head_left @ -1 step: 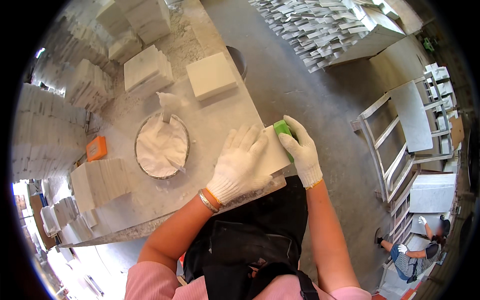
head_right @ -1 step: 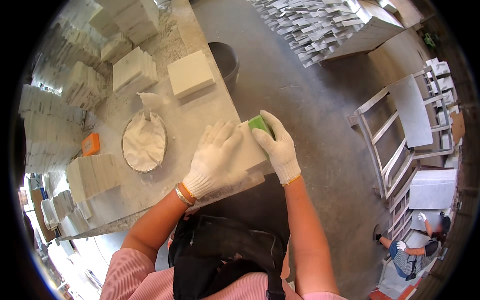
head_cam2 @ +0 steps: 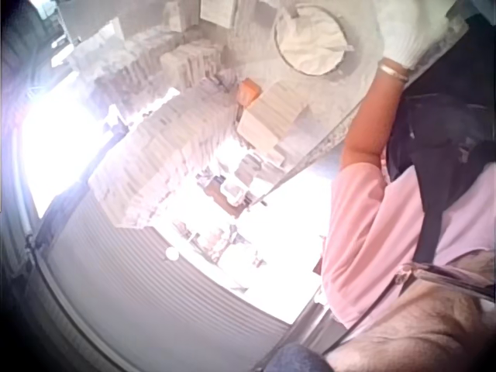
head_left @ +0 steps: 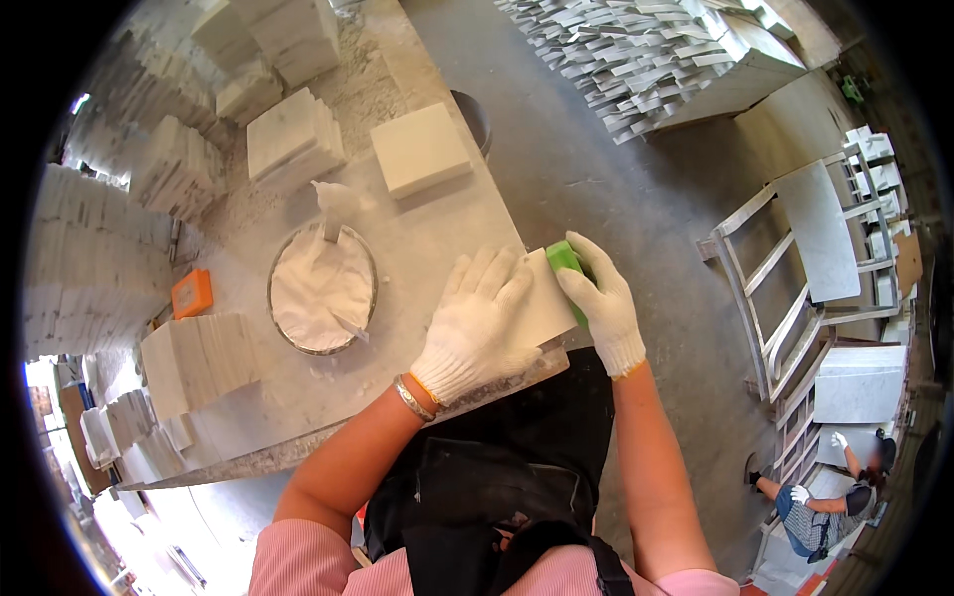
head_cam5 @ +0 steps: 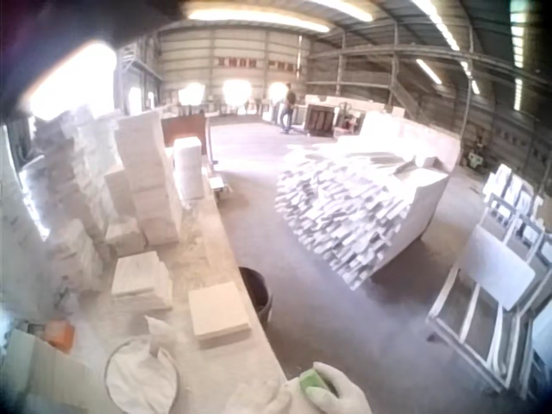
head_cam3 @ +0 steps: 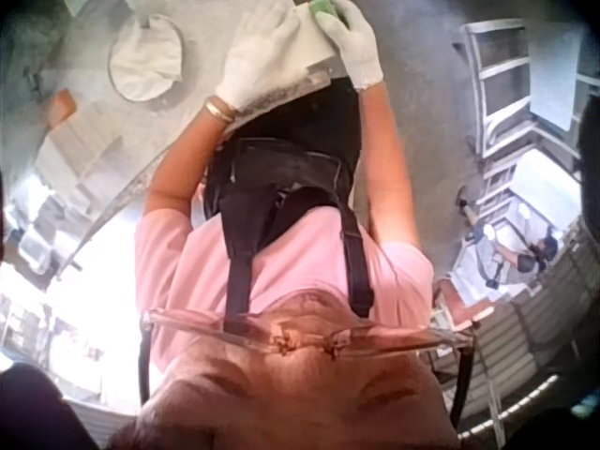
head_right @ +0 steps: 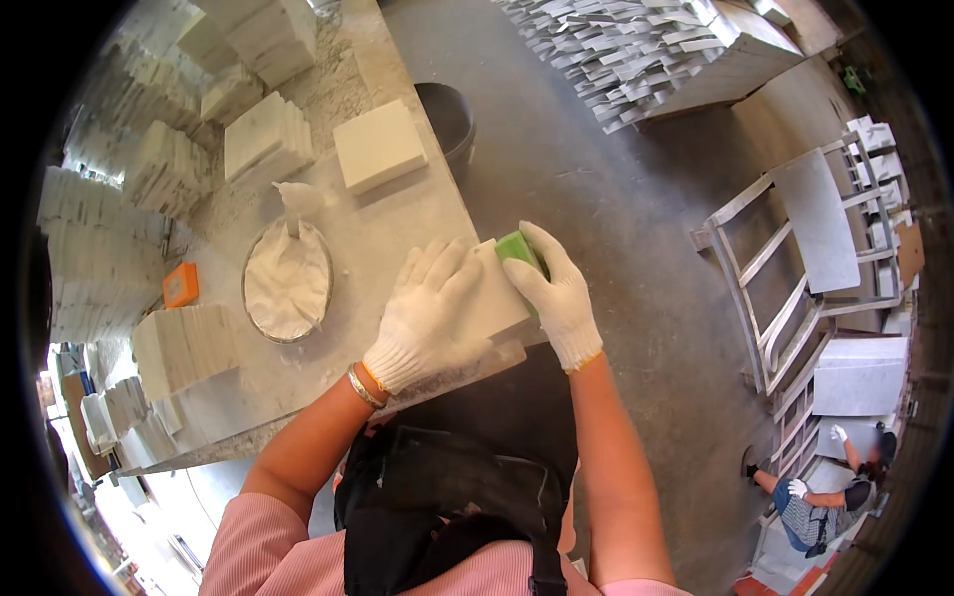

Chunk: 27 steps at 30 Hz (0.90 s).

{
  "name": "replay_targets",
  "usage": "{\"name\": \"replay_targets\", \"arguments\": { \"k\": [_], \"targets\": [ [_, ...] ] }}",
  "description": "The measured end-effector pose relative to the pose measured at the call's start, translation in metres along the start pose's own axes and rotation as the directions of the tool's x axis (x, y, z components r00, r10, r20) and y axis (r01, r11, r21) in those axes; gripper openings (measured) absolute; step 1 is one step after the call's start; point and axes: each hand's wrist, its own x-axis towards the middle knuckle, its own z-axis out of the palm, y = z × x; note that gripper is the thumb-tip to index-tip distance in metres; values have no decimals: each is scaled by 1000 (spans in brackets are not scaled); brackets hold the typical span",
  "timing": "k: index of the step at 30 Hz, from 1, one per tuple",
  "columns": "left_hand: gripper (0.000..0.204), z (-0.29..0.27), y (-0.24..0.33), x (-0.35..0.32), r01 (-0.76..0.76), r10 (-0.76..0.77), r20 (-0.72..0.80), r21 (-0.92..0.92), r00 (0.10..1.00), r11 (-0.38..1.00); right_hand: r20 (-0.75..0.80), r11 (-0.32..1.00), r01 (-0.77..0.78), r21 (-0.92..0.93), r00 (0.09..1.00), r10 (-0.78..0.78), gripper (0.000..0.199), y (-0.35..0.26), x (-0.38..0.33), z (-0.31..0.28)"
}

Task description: The person repeatedly picks up small white square tiles, scrapes their edges with a metal tool, and rubs the edges with a green block. The person handles tiles one at a time, rotating them to work different sides, and places finished tiles back on the table.

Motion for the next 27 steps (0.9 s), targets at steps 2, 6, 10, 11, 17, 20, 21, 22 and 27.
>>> {"name": "replay_targets", "arguments": {
  "k": [2,6,10,11,17,20,21,22,27],
  "targets": [
    [76,-6,2,2,12,-12,8,-31,1000,999,24,998,-48,-38,999,49,60,-8,-12,-4],
    [76,0,1,0,37,-37,31,2,999,999,-8,992,96,-84,995,-97,62,12,-24,-2],
    [75,-2,4,2,-2,3,-26,25,1000,1000,-28,998,39,-50,999,-41,61,14,8,1],
    [75,-4,6,3,-7,8,-33,33,999,999,-29,998,24,-50,999,-25,61,11,5,-3],
    [76,0,3,-3,39,-38,-37,32,999,999,29,948,206,-243,978,-205,62,11,-32,-4],
    [77,3,1,-1,13,-13,2,3,1000,1000,-40,993,84,-83,995,-88,61,24,-4,2],
    [78,1,3,0,23,-23,-8,2,1000,1000,-43,999,41,-3,998,-41,61,23,9,3],
    [79,0,7,0,34,-34,-18,1,999,999,-9,1000,17,21,1000,-17,61,19,15,4],
    [81,-4,3,-2,48,-48,22,2,999,999,-9,995,26,91,1000,-25,62,4,27,5]
  ]
}}
